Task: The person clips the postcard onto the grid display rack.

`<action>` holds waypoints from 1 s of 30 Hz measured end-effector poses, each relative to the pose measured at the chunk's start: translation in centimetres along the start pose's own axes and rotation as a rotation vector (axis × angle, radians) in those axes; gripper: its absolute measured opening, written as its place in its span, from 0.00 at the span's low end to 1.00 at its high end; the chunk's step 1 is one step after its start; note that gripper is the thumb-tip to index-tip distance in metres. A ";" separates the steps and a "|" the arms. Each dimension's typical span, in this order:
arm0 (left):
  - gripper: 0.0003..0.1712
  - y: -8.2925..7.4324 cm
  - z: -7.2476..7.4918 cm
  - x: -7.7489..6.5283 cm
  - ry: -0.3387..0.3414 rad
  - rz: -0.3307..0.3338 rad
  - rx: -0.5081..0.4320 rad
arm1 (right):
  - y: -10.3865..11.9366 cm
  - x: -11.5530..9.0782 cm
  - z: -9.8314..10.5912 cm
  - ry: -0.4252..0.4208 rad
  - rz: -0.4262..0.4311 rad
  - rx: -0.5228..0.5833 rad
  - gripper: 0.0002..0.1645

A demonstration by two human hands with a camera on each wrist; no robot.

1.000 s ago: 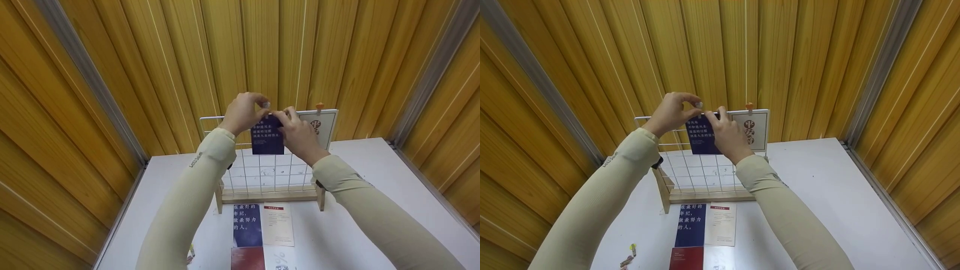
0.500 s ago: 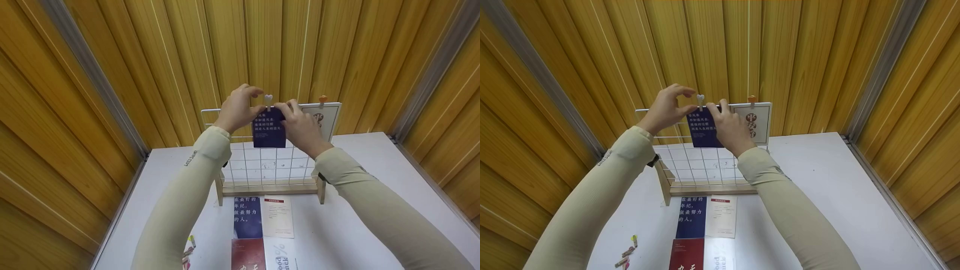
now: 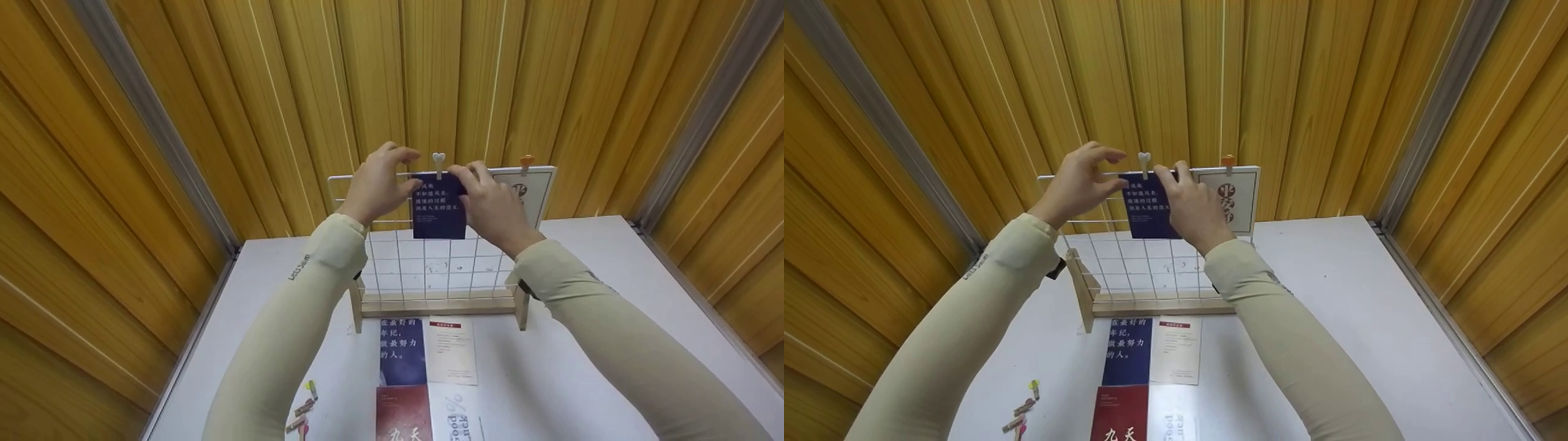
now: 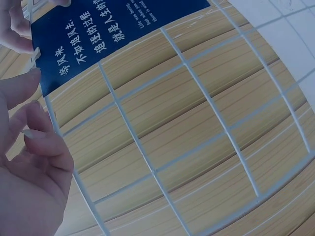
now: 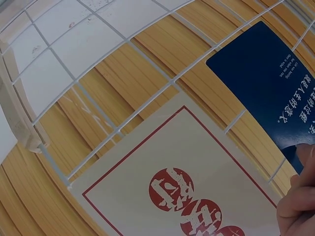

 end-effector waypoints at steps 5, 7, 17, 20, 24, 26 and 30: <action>0.24 -0.3 0.0 -0.3 -0.009 -0.026 0.005 | -0.3 -0.1 0.1 0.002 0.019 0.008 0.31; 0.24 -0.3 0.2 -0.4 -0.020 -0.042 -0.002 | -0.3 -0.1 0.2 0.000 0.025 0.013 0.32; 0.26 0.8 1.1 -1.9 -0.088 -0.065 -0.009 | -0.6 -0.2 -0.1 0.020 0.031 -0.017 0.37; 0.27 1.2 1.2 -2.3 -0.097 -0.056 -0.030 | -0.8 -0.4 0.1 0.014 0.026 -0.016 0.37; 0.30 1.5 1.3 -2.7 -0.107 -0.055 -0.040 | -1.0 -0.5 0.4 0.000 0.018 0.000 0.37; 0.31 1.5 1.3 -2.8 -0.109 -0.061 -0.034 | -1.2 -0.6 0.7 -0.010 0.017 0.010 0.37; 0.34 1.7 1.3 -3.3 -0.101 -0.061 -0.028 | -1.6 -0.8 1.1 -0.025 0.016 0.014 0.36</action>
Point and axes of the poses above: each hand's wrist, its own x-axis towards the middle knuckle, its own z-axis out of the back of the hand, y = z × x, the point moved 9 cm from there along x, towards the middle knuckle, and after that the axes turned 9 degrees about -y, right-handed, at the moved point
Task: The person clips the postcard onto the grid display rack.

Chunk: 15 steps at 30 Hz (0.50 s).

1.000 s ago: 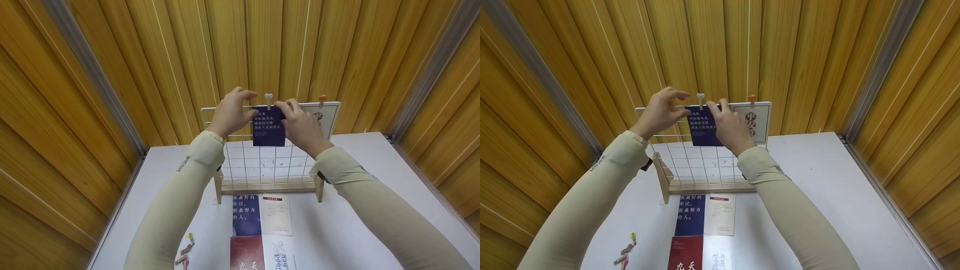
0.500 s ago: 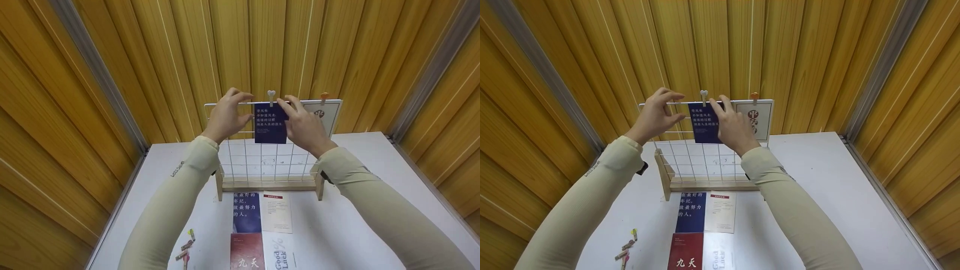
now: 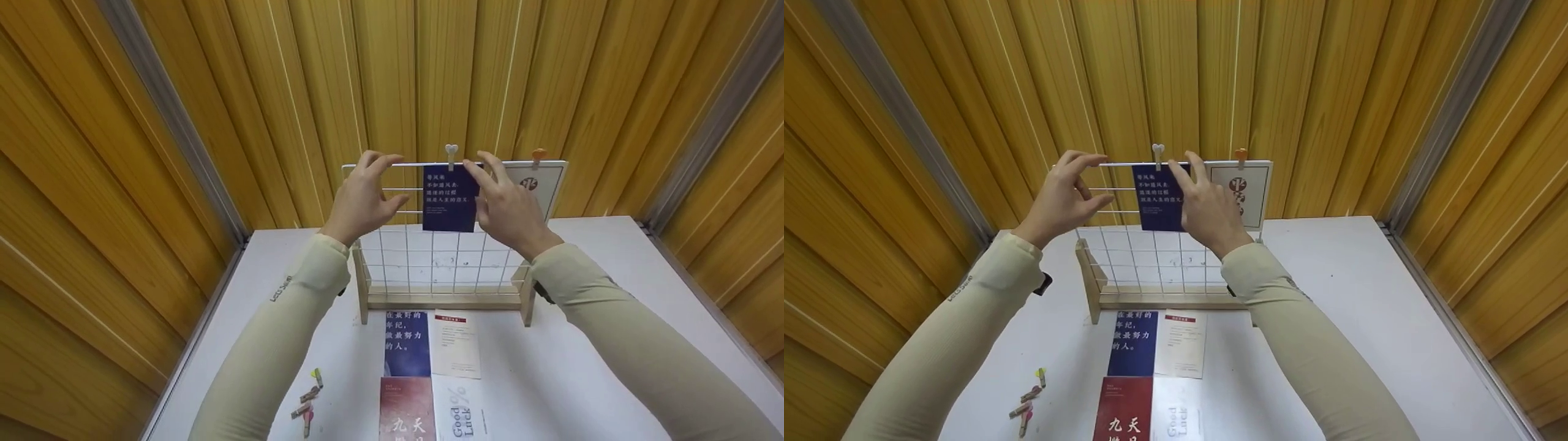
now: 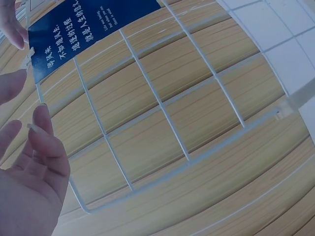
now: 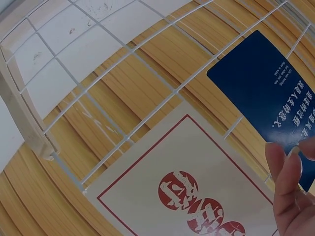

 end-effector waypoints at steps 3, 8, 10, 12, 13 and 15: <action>0.35 0.4 0.0 -0.6 0.003 0.015 -0.011 | 0.0 -0.3 0.3 -0.017 0.012 0.000 0.36; 0.36 1.0 0.4 -1.7 -0.016 0.022 -0.026 | 0.2 -0.8 1.0 -0.081 0.037 0.020 0.36; 0.37 1.2 0.7 -2.2 -0.031 0.020 -0.025 | 0.3 -1.0 1.3 -0.108 0.041 0.030 0.35; 0.36 1.4 1.0 -2.6 -0.045 0.021 -0.026 | 0.5 -1.3 1.4 -0.131 0.046 0.031 0.34; 0.36 1.6 1.1 -2.9 -0.051 0.023 -0.028 | 0.5 -1.5 1.5 -0.140 0.050 0.031 0.33; 0.36 1.8 1.4 -3.4 -0.063 0.027 -0.030 | 0.7 -1.8 1.6 -0.155 0.060 0.035 0.32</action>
Point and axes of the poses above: each hand's wrist, its own x-axis towards the middle knuckle, its own z-axis out of the back of the hand, y = z × x, the point moved 9 cm from there along x, towards the middle knuckle, and after that the axes turned 9 degrees about -y, right-handed, at the moved point
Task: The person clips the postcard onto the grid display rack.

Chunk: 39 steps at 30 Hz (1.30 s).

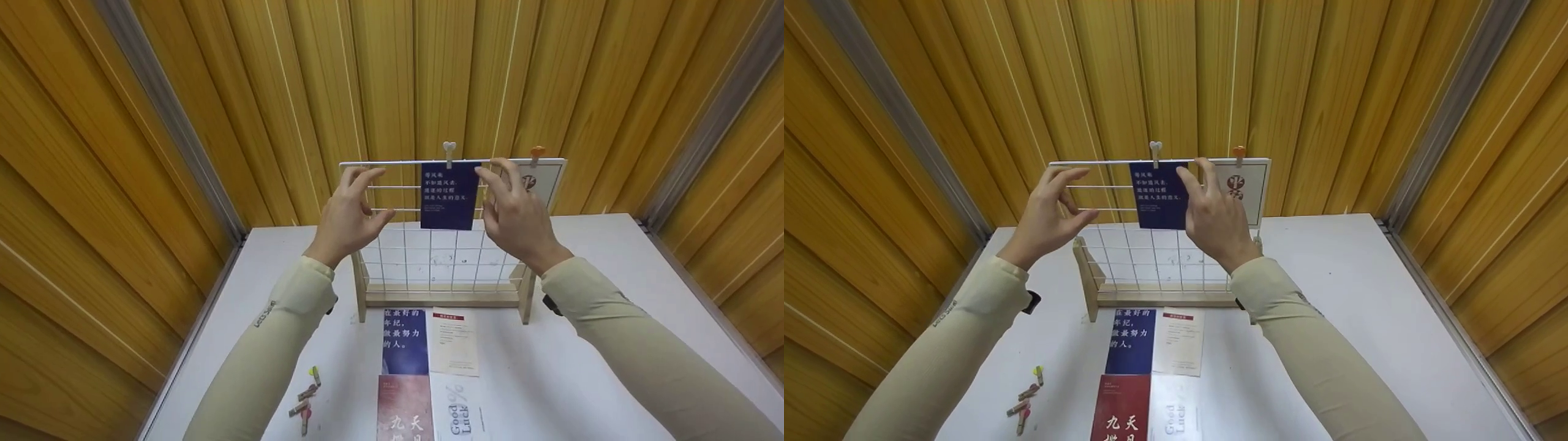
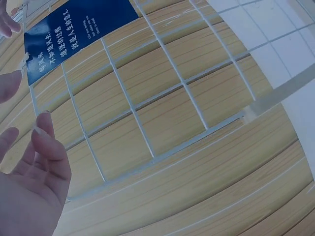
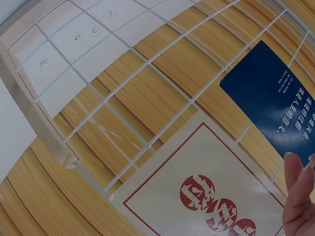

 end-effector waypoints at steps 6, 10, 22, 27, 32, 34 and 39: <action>0.38 0.6 0.7 -1.5 -0.028 0.031 -0.017 | 0.5 -1.3 0.4 -0.019 0.041 0.019 0.26; 0.38 0.8 1.1 -2.4 -0.047 0.037 -0.021 | 0.4 -2.1 0.8 -0.034 0.043 0.027 0.23; 0.38 3.3 2.2 -6.5 -0.067 0.136 0.015 | 0.2 -4.9 -0.4 -0.007 0.028 0.062 0.20; 0.39 4.4 2.4 -8.2 -0.079 0.175 0.014 | 0.2 -5.9 -1.2 0.008 0.022 0.066 0.20; 0.40 5.3 2.3 -9.9 -0.080 0.197 0.027 | 0.2 -6.7 -1.7 0.006 0.012 0.071 0.19; 0.40 5.7 2.2 -10.6 -0.076 0.213 0.035 | 0.1 -7.0 -1.8 0.004 0.004 0.074 0.18; 0.40 7.0 2.0 -12.0 -0.069 0.277 0.052 | -0.4 -7.5 -2.0 0.006 -0.017 0.096 0.16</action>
Point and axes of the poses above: each hand's wrist, its own x-axis towards the middle knuckle, its own z-axis out of the back of the hand, y = z × x, the point moved 9 cm from there along x, towards the middle knuckle, and after that the axes turned 9 degrees about -y, right-handed, at the moved point
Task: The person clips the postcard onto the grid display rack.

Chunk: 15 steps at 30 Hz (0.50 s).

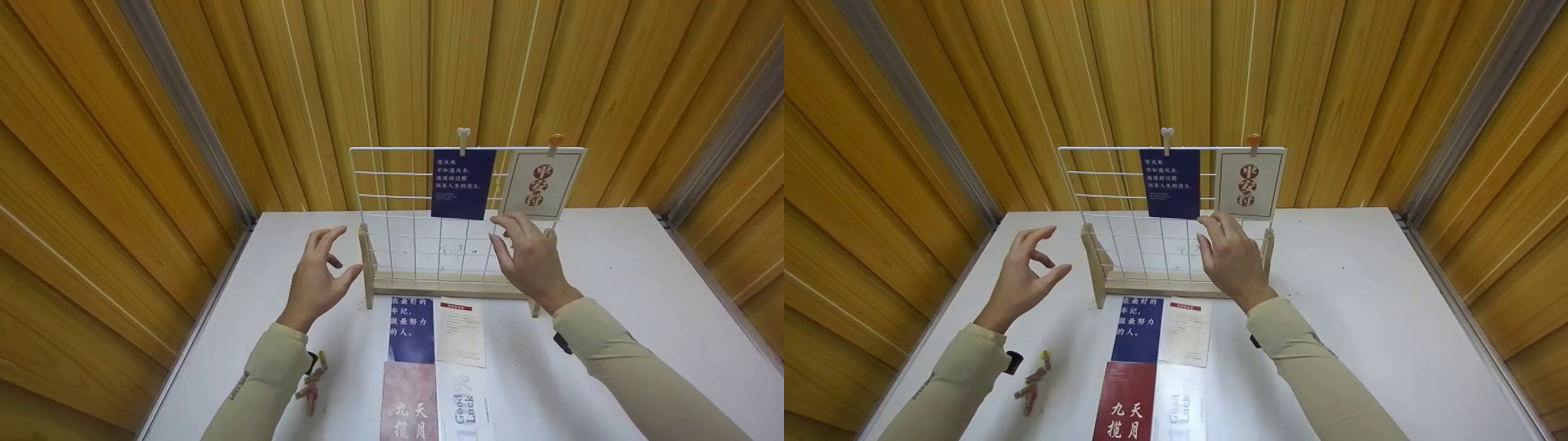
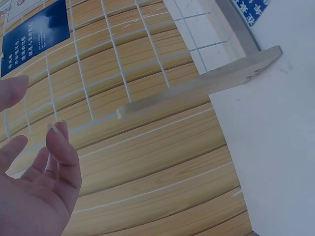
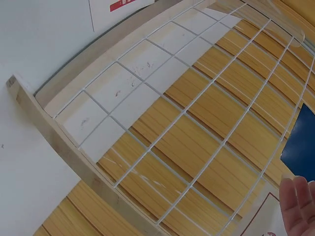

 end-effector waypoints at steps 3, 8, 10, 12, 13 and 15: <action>0.39 1.1 0.1 -0.6 0.001 0.039 0.018 | -0.3 -0.2 -0.3 0.006 -0.014 0.013 0.15; 0.38 2.4 0.2 -1.6 0.016 0.064 0.053 | -0.5 -0.8 -1.0 0.028 -0.040 0.023 0.16; 0.38 3.0 0.2 -2.0 0.025 0.076 0.068 | -0.5 -1.0 -1.4 0.039 -0.046 0.027 0.16; 0.38 3.7 0.3 -2.5 0.037 0.099 0.083 | -0.4 -1.3 -1.7 0.049 -0.052 0.032 0.16; 0.37 4.0 0.3 -2.8 0.046 0.114 0.088 | -0.3 -1.4 -1.9 0.054 -0.053 0.034 0.16; 0.36 4.8 0.3 -3.4 0.068 0.152 0.098 | -0.2 -1.7 -2.4 0.064 -0.059 0.038 0.16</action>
Point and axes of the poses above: each hand's wrist, its own x-axis towards the middle knuckle, its own z-axis out of the back of the hand, y = z × x, the point moved 9 cm from there along x, towards the middle knuckle, and after that the axes turned 9 degrees about -y, right-handed, at the moved point
